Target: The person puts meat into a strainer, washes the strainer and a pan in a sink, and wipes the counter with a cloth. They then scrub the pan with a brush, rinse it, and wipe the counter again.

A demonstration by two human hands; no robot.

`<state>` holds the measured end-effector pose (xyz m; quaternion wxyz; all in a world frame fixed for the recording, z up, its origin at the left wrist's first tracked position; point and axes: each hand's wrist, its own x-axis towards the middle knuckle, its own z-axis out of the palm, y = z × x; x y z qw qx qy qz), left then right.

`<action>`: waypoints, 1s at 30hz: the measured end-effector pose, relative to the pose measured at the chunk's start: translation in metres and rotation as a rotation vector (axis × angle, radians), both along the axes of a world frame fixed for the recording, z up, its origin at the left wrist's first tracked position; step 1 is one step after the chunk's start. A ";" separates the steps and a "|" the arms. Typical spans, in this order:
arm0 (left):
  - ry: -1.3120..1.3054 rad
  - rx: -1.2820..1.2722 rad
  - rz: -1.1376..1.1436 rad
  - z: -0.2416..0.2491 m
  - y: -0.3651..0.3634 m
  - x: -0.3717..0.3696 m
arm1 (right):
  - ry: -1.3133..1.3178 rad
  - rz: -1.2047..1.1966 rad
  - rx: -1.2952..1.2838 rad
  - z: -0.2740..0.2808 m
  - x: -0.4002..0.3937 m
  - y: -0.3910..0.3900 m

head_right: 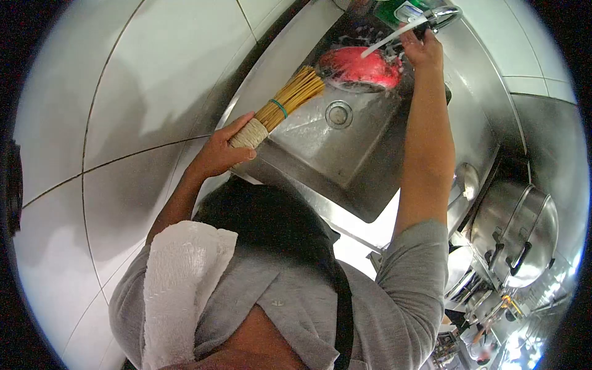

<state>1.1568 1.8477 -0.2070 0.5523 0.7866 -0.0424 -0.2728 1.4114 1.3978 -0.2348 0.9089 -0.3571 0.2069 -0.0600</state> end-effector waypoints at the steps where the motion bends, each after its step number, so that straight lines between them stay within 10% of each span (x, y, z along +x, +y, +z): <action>1: -0.008 -0.007 0.001 -0.001 0.000 0.001 | 0.061 -0.057 0.003 -0.005 0.003 -0.010; 13: -0.109 0.318 -0.268 -0.045 -0.092 0.032 | 0.070 -0.168 0.076 -0.020 -0.014 -0.044; 23: -0.322 0.259 0.017 -0.110 -0.124 0.029 | 0.067 -0.151 0.023 -0.005 -0.030 -0.040; 26: 0.380 0.124 0.016 -0.103 -0.095 0.044 | 0.024 -0.106 0.082 -0.010 -0.036 -0.061; 30: 0.326 0.054 0.103 -0.065 -0.078 0.011 | 0.042 -0.010 0.273 0.009 -0.125 -0.036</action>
